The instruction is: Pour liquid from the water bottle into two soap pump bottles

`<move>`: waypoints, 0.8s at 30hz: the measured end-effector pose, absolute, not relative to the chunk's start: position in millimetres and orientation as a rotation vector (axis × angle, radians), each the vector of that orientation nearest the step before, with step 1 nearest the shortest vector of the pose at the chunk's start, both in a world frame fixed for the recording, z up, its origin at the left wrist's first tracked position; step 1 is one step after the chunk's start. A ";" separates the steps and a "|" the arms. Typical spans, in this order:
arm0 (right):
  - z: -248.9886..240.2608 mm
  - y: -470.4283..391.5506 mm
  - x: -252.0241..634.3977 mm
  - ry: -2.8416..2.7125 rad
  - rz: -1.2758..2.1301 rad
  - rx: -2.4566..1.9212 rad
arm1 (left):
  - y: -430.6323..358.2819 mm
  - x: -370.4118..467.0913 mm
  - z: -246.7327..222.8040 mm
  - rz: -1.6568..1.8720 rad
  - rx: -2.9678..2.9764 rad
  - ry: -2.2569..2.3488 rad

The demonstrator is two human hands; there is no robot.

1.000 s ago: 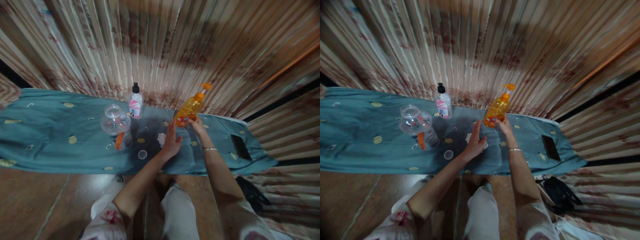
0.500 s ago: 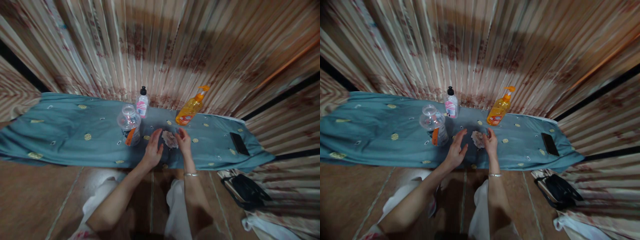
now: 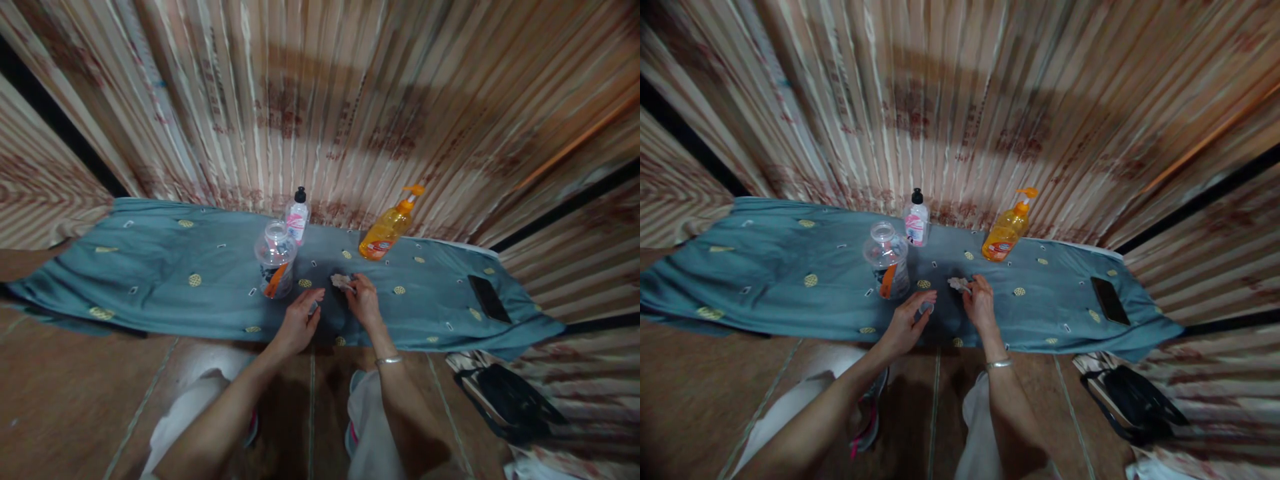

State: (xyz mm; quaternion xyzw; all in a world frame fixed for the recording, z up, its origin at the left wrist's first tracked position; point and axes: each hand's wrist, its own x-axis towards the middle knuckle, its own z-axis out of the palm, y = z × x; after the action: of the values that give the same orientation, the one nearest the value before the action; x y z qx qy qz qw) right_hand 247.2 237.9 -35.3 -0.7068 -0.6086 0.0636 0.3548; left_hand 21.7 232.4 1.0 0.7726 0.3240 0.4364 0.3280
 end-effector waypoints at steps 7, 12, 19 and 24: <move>-34.1 229.0 242.1 -1.659 0.192 -1.759 | 233.5 17.4 -1.0 1.126 1.961 0.869; -17.7 235.6 238.1 -1.631 0.186 -1.722 | 239.8 19.5 -1.9 1.130 1.927 0.904; 50.0 330.3 213.9 -1.664 0.208 -1.613 | 247.8 26.5 1.9 1.137 1.888 0.886; 86.3 414.1 185.1 -1.606 0.399 -1.578 | 248.9 28.6 1.5 1.130 1.855 0.882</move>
State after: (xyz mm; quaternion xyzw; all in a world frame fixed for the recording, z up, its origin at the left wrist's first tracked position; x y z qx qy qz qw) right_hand 185.1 414.1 86.3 -0.6280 -0.6391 0.1588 0.4147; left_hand 28.6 248.9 1.5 0.7292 0.3468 0.4442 0.3883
